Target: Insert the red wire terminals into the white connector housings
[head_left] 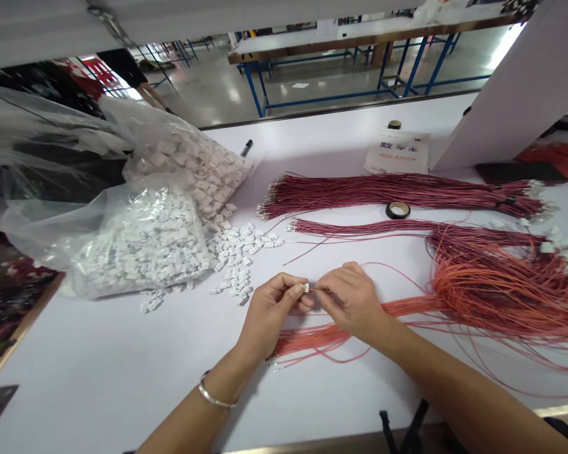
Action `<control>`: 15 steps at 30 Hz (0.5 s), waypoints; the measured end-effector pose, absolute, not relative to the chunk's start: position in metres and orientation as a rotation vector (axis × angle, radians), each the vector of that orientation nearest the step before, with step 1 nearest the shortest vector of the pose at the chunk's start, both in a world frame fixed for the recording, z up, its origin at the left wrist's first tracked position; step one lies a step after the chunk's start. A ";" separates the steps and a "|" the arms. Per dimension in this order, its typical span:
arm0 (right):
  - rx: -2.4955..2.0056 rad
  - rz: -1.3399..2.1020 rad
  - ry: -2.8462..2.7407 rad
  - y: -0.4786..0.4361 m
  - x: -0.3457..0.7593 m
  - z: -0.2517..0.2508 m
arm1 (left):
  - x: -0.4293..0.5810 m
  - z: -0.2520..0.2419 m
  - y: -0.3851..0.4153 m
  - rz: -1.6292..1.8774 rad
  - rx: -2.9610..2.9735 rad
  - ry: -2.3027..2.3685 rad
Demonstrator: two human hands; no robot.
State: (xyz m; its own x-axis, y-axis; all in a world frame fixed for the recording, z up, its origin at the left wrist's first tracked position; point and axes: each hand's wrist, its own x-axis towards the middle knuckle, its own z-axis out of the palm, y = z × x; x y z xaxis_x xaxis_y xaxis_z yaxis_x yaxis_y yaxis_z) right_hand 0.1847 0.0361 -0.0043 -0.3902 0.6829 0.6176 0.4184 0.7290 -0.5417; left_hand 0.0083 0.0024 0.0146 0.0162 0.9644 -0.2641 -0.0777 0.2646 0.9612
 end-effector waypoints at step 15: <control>-0.828 0.522 -2.004 0.029 0.181 -0.009 | 0.012 0.015 -0.001 1.035 0.908 1.211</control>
State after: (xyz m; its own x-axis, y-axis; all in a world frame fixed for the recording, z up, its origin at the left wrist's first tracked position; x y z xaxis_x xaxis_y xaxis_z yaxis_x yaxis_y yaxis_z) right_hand 0.1809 0.0293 -0.0090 -0.3902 0.7231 0.5699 0.3532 0.6892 -0.6327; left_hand 0.0118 -0.0014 0.0154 0.0486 0.9571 -0.2856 -0.1331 0.2896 0.9478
